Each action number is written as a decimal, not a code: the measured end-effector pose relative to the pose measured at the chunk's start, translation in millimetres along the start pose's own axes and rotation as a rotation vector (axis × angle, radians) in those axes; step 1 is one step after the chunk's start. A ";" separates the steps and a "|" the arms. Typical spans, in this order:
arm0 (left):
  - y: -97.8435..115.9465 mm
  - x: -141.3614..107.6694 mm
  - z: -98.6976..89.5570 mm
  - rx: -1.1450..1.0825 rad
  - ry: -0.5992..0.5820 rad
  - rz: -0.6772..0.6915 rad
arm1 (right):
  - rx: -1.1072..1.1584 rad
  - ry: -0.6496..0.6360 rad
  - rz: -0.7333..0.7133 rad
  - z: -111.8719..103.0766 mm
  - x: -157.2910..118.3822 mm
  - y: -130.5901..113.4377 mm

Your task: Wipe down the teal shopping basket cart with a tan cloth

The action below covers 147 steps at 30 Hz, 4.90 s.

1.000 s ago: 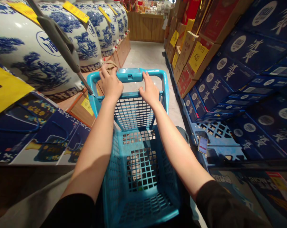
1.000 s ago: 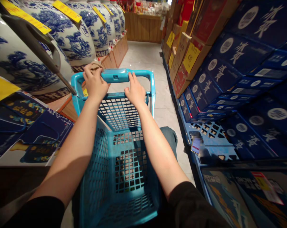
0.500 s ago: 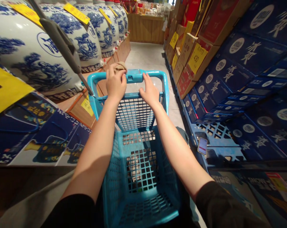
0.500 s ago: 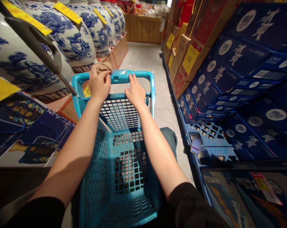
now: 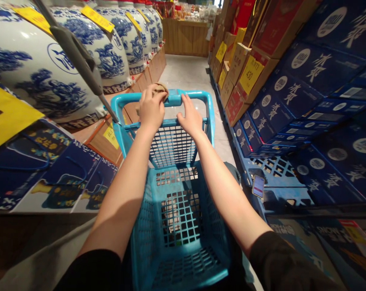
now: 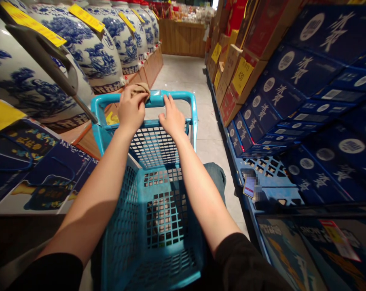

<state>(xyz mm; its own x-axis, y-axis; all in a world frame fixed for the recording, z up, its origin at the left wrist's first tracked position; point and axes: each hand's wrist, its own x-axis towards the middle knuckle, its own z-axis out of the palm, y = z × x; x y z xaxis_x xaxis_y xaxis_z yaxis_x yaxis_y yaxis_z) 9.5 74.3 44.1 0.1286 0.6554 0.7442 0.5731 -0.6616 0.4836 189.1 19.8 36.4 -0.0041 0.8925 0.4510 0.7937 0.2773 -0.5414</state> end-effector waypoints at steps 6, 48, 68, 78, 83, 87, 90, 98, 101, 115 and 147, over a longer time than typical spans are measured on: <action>31.7 -1.3 11.4 0.005 -0.157 0.085 | 0.001 -0.007 -0.012 2.4 0.9 3.8; -14.3 -2.6 -28.5 0.086 0.224 -0.061 | 0.083 0.107 -0.057 6.1 0.1 1.3; -9.1 10.8 14.5 -0.188 0.258 -0.147 | 0.348 -0.010 -0.213 1.6 -9.2 -23.2; 38.6 -0.8 1.6 -0.104 -0.097 0.109 | 0.582 0.292 -0.024 9.2 11.6 5.9; 49.8 -5.8 -1.8 -0.062 -0.080 0.102 | 0.595 0.234 -0.065 5.9 10.0 0.9; 41.7 -6.6 -9.3 -0.013 0.093 0.060 | 0.455 0.152 -0.081 -0.5 -3.5 -19.0; 29.2 -5.8 -14.8 0.071 0.188 0.040 | 0.392 0.132 -0.085 -2.5 -9.0 -24.4; 24.6 -8.0 1.4 0.075 0.024 0.045 | 0.394 0.255 -0.240 19.4 4.2 2.8; 32.6 -8.1 6.7 0.053 -0.022 0.049 | 0.331 0.309 -0.331 24.8 5.5 4.0; 14.1 -5.9 -4.9 -0.093 0.034 -0.010 | 0.039 0.176 -0.352 15.4 25.7 -25.5; 2.2 -13.2 -6.8 0.163 -0.029 -0.255 | 0.040 0.183 -0.265 21.6 55.7 19.0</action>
<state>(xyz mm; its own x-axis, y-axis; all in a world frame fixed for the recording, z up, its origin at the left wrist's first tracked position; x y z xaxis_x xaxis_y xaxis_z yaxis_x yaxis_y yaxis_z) 3.6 61.7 38.5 -0.0143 0.8043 0.5940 0.7117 -0.4091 0.5710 190.9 82.5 35.9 -0.0950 0.7099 0.6978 0.7550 0.5082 -0.4143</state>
